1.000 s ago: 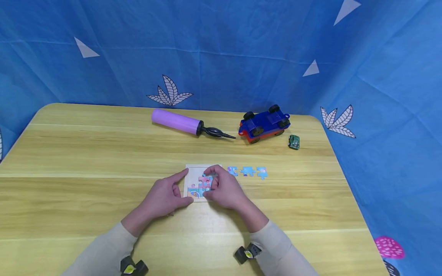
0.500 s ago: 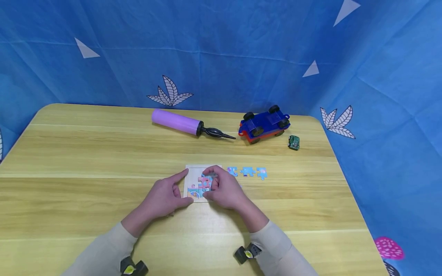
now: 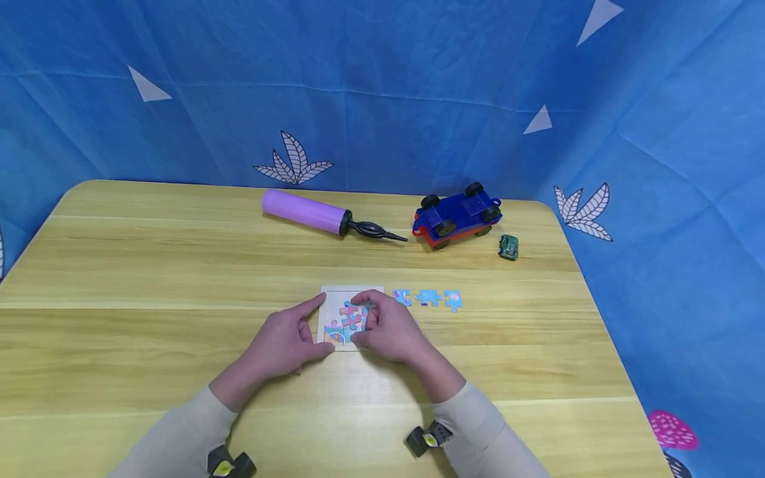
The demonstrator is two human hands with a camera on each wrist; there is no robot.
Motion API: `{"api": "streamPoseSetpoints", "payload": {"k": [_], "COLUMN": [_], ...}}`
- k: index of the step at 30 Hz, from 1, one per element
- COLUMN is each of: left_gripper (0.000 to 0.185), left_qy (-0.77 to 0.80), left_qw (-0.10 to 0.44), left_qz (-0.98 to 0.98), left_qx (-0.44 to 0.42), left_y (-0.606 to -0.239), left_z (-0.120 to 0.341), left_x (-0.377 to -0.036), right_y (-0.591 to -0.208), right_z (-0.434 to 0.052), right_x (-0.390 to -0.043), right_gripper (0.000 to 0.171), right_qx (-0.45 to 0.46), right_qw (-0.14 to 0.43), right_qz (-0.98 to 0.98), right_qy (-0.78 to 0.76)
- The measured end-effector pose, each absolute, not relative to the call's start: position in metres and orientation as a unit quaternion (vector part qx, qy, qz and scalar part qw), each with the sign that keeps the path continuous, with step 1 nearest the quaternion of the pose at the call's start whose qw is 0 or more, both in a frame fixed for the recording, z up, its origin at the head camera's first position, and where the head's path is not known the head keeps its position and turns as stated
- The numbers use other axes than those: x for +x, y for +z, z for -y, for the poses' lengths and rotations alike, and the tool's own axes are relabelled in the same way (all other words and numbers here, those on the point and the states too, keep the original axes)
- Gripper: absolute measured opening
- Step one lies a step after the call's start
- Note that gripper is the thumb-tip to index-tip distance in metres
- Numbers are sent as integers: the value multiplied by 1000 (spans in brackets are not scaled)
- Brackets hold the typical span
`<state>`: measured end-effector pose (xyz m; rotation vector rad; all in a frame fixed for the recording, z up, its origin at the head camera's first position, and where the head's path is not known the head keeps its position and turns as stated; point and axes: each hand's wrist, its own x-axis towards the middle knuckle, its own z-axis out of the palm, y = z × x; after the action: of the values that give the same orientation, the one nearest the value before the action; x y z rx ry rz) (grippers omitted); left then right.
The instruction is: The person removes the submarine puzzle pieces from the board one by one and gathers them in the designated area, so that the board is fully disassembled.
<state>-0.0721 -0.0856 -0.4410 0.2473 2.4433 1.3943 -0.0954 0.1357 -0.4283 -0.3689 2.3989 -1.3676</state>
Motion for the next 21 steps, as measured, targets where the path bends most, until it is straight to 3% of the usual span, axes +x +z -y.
{"api": "streamPoseSetpoints", "payload": {"k": [21], "left_gripper": [92], "left_qy": [486], "left_qw": [155], "left_qz": [-856], "left_qx": [85], "left_y": [-442], "left_z": [85], "left_x": [-71], "right_y": [-426], "right_z": [-136], "right_x": [-94], "right_gripper": [28], "right_qx": [-134], "right_qw": [175], "right_qz": [-864], "right_qy": [-452]}}
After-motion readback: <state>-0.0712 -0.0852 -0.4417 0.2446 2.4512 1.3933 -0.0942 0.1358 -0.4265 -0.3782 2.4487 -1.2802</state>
